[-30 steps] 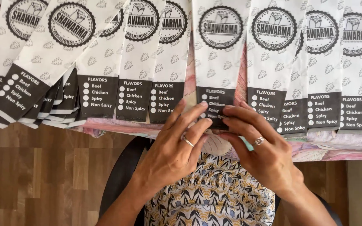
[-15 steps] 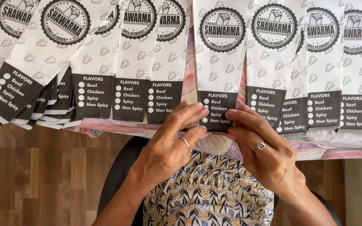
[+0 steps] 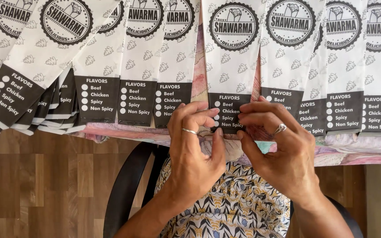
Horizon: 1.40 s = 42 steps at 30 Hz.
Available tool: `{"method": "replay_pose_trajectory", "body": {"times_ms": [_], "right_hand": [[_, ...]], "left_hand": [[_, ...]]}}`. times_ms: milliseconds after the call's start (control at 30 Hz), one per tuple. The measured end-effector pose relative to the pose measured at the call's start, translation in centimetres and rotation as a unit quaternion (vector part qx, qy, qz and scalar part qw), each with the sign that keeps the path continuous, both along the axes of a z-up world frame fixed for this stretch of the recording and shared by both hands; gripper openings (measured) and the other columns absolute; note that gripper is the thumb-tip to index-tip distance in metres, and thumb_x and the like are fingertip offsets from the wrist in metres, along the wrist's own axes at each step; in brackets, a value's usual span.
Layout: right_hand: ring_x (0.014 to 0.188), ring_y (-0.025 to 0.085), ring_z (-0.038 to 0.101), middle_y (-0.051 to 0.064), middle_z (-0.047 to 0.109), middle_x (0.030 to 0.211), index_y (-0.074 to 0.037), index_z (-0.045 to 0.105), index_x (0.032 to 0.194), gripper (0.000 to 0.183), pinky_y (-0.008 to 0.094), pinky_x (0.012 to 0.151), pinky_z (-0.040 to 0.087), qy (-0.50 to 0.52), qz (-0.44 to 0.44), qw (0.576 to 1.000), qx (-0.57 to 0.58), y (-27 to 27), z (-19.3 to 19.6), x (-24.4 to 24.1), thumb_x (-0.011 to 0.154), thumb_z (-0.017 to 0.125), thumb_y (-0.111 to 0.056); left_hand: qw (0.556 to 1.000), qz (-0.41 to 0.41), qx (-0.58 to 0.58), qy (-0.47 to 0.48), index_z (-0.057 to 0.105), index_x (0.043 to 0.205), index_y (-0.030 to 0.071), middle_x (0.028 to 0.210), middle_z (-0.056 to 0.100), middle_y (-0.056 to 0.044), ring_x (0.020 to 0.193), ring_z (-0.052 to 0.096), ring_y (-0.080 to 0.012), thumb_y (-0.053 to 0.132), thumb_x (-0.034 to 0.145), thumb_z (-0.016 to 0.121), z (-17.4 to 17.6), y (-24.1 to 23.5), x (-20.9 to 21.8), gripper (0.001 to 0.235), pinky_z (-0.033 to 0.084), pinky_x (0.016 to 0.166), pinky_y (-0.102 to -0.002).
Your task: Applying liquid glue to the edges of paper food bags and stacking them to assemble the packaging.
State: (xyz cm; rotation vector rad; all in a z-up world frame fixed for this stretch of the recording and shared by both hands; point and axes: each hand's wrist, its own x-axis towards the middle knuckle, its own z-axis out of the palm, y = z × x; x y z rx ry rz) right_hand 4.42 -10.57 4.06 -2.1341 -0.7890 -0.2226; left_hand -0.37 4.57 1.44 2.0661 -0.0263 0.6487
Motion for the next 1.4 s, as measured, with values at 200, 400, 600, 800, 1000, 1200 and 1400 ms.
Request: {"method": "replay_pose_trajectory", "body": {"times_ms": [200, 400, 600, 800, 1000, 1200, 1400], "right_hand": [[0.108, 0.028, 0.072, 0.018, 0.071, 0.114, 0.002, 0.07, 0.104, 0.016, 0.046, 0.117, 0.051, 0.006, 0.003, 1.0, -0.002, 0.2, -0.4, 0.4, 0.091, 0.079, 0.0], [0.115, 0.028, 0.071, 0.014, 0.072, 0.115, -0.001, 0.072, 0.105, 0.011, 0.032, 0.091, 0.061, 0.057, -0.002, 0.998, -0.006, -0.4, -0.1, 0.4, 0.094, 0.073, 0.0], [0.114, 0.028, 0.071, 0.016, 0.072, 0.116, 0.0, 0.073, 0.107, 0.014, 0.036, 0.106, 0.059, 0.047, -0.008, 0.999, 0.005, -0.4, -0.3, 0.3, 0.094, 0.075, 0.0], [0.11, 0.026, 0.072, 0.016, 0.072, 0.114, 0.0, 0.071, 0.107, 0.012, 0.043, 0.118, 0.051, 0.021, 0.015, 1.0, 0.003, -0.4, -0.1, 0.4, 0.095, 0.072, 0.001], [0.108, 0.026, 0.07, 0.014, 0.07, 0.113, -0.002, 0.068, 0.105, 0.03, 0.046, 0.116, 0.051, -0.023, -0.026, 0.999, -0.032, 0.4, -0.9, 0.1, 0.087, 0.086, -0.018], [0.118, 0.027, 0.071, 0.014, 0.072, 0.121, -0.002, 0.073, 0.113, 0.018, 0.04, 0.118, 0.051, 0.015, 0.01, 1.0, -0.017, -0.5, -0.6, -0.1, 0.095, 0.072, -0.001], [0.123, 0.028, 0.067, 0.019, 0.068, 0.129, 0.004, 0.068, 0.122, 0.027, 0.054, 0.128, 0.042, -0.027, 0.049, 0.998, 0.011, -0.2, -0.9, -0.4, 0.097, 0.064, 0.012]], "left_hand": [[0.994, 0.089, 0.064, -0.017, 0.051, 0.115, 0.004, 0.116, 0.063, -0.014, 0.118, 0.064, -0.0293, 0.011, 0.094, 0.074, -2.0, -1.4, 0.2, 0.032, 0.039, 0.117, -0.054], [0.996, 0.071, 0.02, -0.041, 0.05, 0.112, 0.004, 0.114, 0.065, -0.015, 0.113, 0.065, -0.0289, -0.01, 0.098, 0.058, -2.0, -1.1, 0.2, 0.022, 0.043, 0.115, -0.052], [0.991, 0.108, 0.077, -0.033, 0.052, 0.122, 0.004, 0.126, 0.06, -0.017, 0.116, 0.062, -0.0282, 0.006, 0.105, 0.057, -3.3, -1.8, 0.4, 0.018, 0.039, 0.111, -0.047], [0.998, 0.03, -0.016, -0.056, 0.046, 0.122, -0.002, 0.128, 0.048, -0.023, 0.105, 0.071, -0.0245, -0.016, 0.098, 0.062, -2.6, -0.6, 0.3, 0.032, 0.066, 0.099, -0.034], [0.995, 0.055, 0.044, -0.075, 0.051, 0.124, -0.002, 0.125, 0.053, -0.022, 0.112, 0.065, -0.0296, -0.015, 0.101, 0.06, -2.4, -1.2, 0.2, 0.028, 0.064, 0.098, -0.034], [0.989, 0.06, 0.078, -0.111, 0.053, 0.121, -0.003, 0.123, 0.056, -0.022, 0.114, 0.063, -0.0313, -0.029, 0.091, 0.06, -4.8, -1.3, 0.2, 0.04, 0.058, 0.105, -0.036], [0.971, 0.136, 0.179, -0.086, 0.062, 0.117, 0.008, 0.135, 0.064, -0.016, 0.132, 0.063, -0.0334, -0.001, 0.098, 0.062, -3.4, 1.2, -0.4, 0.021, 0.019, 0.124, -0.052]]}}
